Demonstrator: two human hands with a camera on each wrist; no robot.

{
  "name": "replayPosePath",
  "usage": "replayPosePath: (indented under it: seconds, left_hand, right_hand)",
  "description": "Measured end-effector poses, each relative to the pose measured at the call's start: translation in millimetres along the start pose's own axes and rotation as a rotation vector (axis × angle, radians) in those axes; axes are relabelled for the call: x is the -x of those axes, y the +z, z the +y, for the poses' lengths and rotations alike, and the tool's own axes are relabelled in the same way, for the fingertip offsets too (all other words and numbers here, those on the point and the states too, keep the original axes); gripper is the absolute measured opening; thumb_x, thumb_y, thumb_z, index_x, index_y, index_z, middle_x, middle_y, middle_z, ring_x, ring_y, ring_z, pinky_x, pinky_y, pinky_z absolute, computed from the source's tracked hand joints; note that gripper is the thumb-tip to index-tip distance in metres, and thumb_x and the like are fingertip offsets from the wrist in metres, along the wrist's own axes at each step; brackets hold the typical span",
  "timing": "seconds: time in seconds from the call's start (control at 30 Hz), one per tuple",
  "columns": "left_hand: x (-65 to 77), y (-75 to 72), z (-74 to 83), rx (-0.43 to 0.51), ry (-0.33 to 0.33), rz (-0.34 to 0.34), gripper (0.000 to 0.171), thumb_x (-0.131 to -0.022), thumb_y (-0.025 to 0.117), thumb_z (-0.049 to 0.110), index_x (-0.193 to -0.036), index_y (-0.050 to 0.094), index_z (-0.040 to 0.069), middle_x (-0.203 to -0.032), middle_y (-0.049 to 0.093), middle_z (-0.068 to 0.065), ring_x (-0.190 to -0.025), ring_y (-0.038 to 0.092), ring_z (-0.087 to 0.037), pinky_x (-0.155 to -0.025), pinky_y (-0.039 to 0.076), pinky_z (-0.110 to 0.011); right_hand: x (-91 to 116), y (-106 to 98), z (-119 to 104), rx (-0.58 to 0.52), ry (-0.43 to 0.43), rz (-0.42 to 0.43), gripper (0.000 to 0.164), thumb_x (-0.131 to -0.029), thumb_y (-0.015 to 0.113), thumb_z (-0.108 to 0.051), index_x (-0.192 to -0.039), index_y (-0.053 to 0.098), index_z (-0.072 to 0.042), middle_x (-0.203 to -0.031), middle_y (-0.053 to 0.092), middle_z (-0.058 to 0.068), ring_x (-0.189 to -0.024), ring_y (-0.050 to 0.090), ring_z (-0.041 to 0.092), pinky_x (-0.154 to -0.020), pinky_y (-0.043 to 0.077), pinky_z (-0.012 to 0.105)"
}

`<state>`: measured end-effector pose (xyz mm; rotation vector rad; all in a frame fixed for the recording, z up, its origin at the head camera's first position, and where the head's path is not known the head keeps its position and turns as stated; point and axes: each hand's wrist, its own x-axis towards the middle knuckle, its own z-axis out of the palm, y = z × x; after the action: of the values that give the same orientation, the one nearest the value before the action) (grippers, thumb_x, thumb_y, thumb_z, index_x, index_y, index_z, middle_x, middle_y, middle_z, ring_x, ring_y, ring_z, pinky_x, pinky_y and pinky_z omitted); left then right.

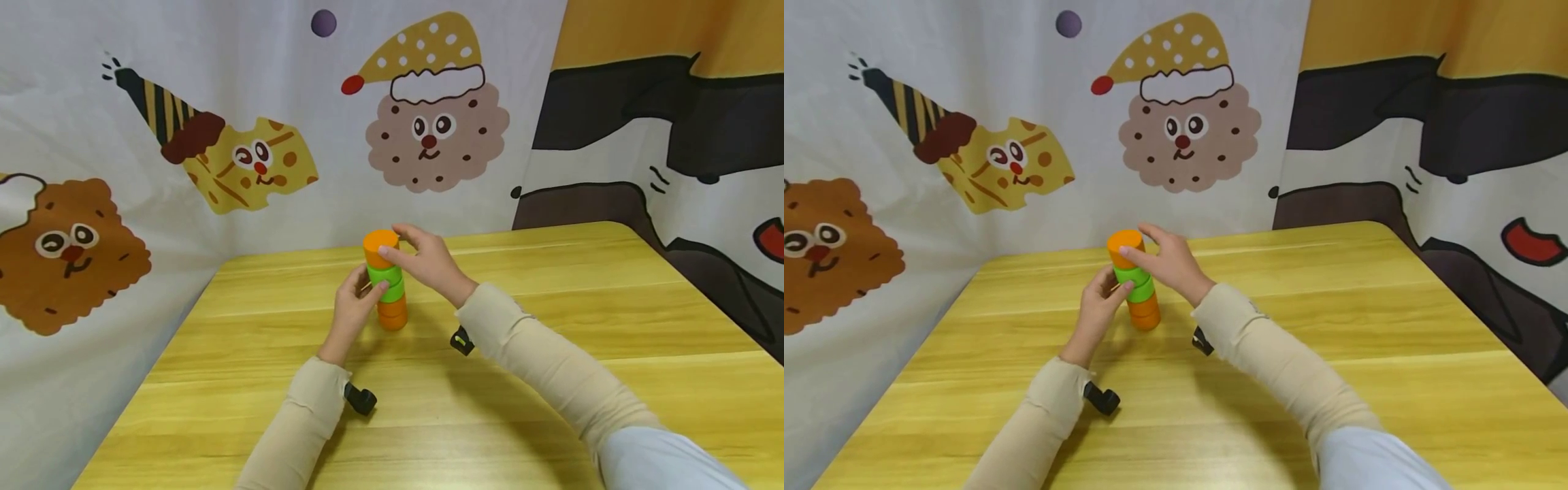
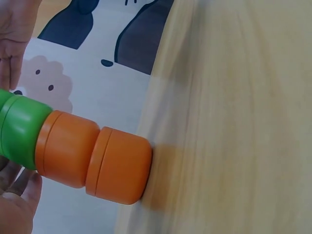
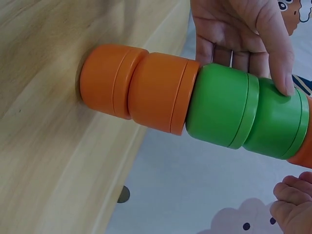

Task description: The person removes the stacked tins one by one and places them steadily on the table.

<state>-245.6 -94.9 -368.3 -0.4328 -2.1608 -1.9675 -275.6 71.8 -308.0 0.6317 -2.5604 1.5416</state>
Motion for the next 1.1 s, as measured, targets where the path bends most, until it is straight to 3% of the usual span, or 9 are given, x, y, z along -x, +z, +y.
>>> replayPosePath:
  seconds: [0.4, 0.63, 0.73, 1.03, 1.1]
  left_hand:
    - [1.7, 4.3, -1.6, 0.02, 0.025, 0.005, 0.045, -0.088, 0.063, 0.008, -0.13, 0.049, -0.002, -0.126, 0.054, -0.02, -0.116, 0.052, -0.028, -0.1, 0.042, -0.046]
    - [-6.3, 2.0, -25.9, 0.036, 0.003, 0.016, 0.045, -0.087, 0.066, 0.016, -0.129, 0.053, 0.007, -0.126, 0.056, -0.013, -0.116, 0.052, -0.023, -0.1, 0.042, -0.039]
    - [-6.2, 2.7, -28.9, 0.021, 0.013, 0.026, 0.044, -0.087, 0.066, 0.018, -0.128, 0.054, 0.009, -0.123, 0.058, -0.011, -0.114, 0.054, -0.021, -0.099, 0.044, -0.038]
    - [-5.5, 2.2, -30.6, 0.006, 0.038, 0.023, 0.042, -0.086, 0.067, 0.024, -0.126, 0.056, 0.014, -0.12, 0.06, -0.007, -0.11, 0.056, -0.018, -0.098, 0.045, -0.036]
    - [-3.7, 2.1, -21.8, 0.009, 0.02, 0.014, 0.044, -0.087, 0.066, 0.023, -0.128, 0.055, 0.012, -0.122, 0.059, -0.009, -0.112, 0.055, -0.02, -0.099, 0.044, -0.036]
  right_hand:
    - [1, 4, 0, -0.024, -0.045, 0.015, 0.052, -0.087, 0.062, -0.042, -0.131, 0.051, -0.015, -0.13, 0.055, 0.0, -0.128, 0.043, 0.02, -0.106, 0.036, 0.042]
    - [0, 6, 2, -0.015, -0.06, 0.029, 0.047, -0.088, 0.061, -0.039, -0.127, 0.053, -0.013, -0.125, 0.058, 0.001, -0.126, 0.046, 0.022, -0.104, 0.038, 0.042]
    - [0, 6, 4, -0.026, -0.071, 0.035, 0.046, -0.088, 0.061, -0.038, -0.126, 0.053, -0.013, -0.124, 0.059, 0.002, -0.126, 0.046, 0.022, -0.104, 0.038, 0.043]
    - [1, 7, 9, -0.062, -0.131, 0.085, 0.044, -0.088, 0.062, -0.037, -0.124, 0.055, -0.013, -0.122, 0.061, 0.002, -0.123, 0.049, 0.02, -0.102, 0.04, 0.042]
    - [1, 6, 8, -0.072, -0.148, 0.102, 0.045, -0.088, 0.063, -0.036, -0.125, 0.054, -0.013, -0.122, 0.061, 0.002, -0.122, 0.05, 0.018, -0.102, 0.041, 0.04]
